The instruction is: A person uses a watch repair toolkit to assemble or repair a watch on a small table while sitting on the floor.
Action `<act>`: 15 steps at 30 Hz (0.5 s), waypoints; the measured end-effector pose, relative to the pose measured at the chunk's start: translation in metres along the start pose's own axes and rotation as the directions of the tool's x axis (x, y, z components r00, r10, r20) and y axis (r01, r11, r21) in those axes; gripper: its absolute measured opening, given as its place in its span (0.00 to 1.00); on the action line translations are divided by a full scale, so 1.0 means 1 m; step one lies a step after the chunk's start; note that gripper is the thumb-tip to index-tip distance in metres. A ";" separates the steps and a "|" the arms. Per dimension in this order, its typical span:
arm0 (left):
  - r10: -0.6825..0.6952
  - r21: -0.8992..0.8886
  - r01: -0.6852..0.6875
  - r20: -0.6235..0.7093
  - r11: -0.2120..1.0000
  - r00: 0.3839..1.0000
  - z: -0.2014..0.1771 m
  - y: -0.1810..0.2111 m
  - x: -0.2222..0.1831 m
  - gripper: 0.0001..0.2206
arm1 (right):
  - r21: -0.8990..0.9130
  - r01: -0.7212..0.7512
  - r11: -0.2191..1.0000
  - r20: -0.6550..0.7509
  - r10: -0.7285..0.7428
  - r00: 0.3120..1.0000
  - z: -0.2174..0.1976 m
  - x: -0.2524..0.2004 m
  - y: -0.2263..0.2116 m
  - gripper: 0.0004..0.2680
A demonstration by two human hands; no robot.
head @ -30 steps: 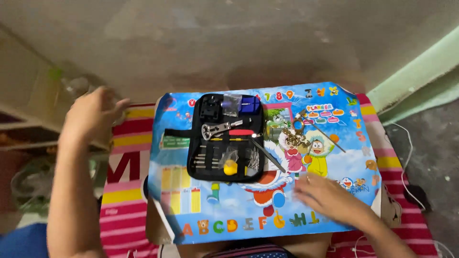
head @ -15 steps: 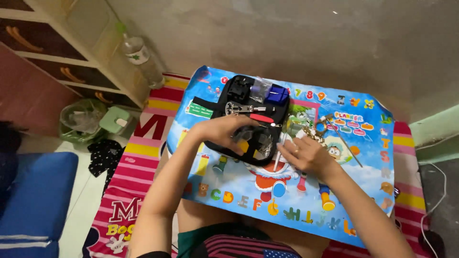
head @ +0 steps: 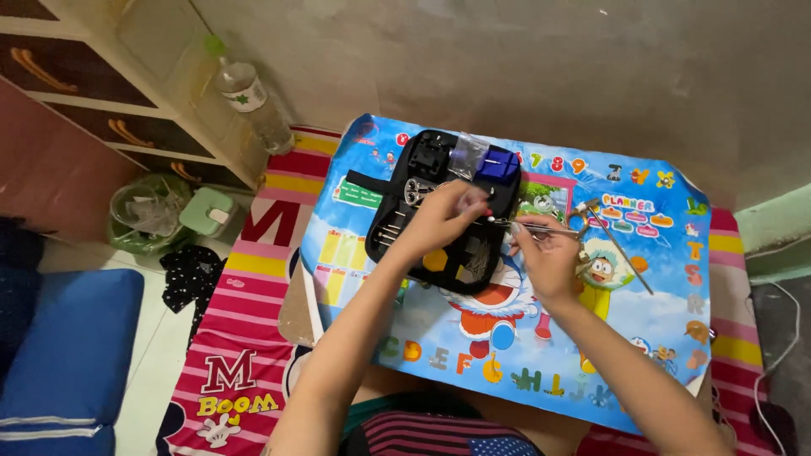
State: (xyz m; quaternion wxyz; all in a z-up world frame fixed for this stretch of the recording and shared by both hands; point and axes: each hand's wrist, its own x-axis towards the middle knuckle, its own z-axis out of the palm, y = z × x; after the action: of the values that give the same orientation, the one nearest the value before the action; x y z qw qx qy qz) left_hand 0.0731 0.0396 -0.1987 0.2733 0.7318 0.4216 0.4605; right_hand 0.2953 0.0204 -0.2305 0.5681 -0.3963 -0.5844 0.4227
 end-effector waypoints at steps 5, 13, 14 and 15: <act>-0.351 -0.650 0.275 0.013 0.708 0.936 0.024 0.021 0.025 0.06 | -0.047 -0.021 0.999 -0.058 0.019 0.998 -0.003 -0.014 0.004 0.04; -0.287 -0.823 0.281 0.150 0.495 0.946 -0.021 -0.026 -0.027 0.19 | -0.182 -0.034 0.983 0.036 0.042 0.998 -0.004 -0.013 0.005 0.02; -0.290 -0.824 0.285 0.154 0.490 0.945 -0.028 -0.025 -0.026 0.19 | -0.185 -0.040 0.982 0.035 0.047 0.998 -0.005 -0.013 0.006 0.02; -0.328 -0.740 0.292 0.102 0.606 0.939 -0.034 -0.022 -0.026 0.21 | -0.199 -0.031 0.979 0.033 0.039 0.999 -0.006 -0.013 0.006 0.02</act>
State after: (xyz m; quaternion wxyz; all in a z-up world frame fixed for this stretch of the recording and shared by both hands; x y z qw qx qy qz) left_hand 0.0282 0.0281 -0.2134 0.6143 0.4610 0.3222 0.5535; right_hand 0.3015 0.0100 -0.2407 0.5072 -0.4533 -0.6271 0.3795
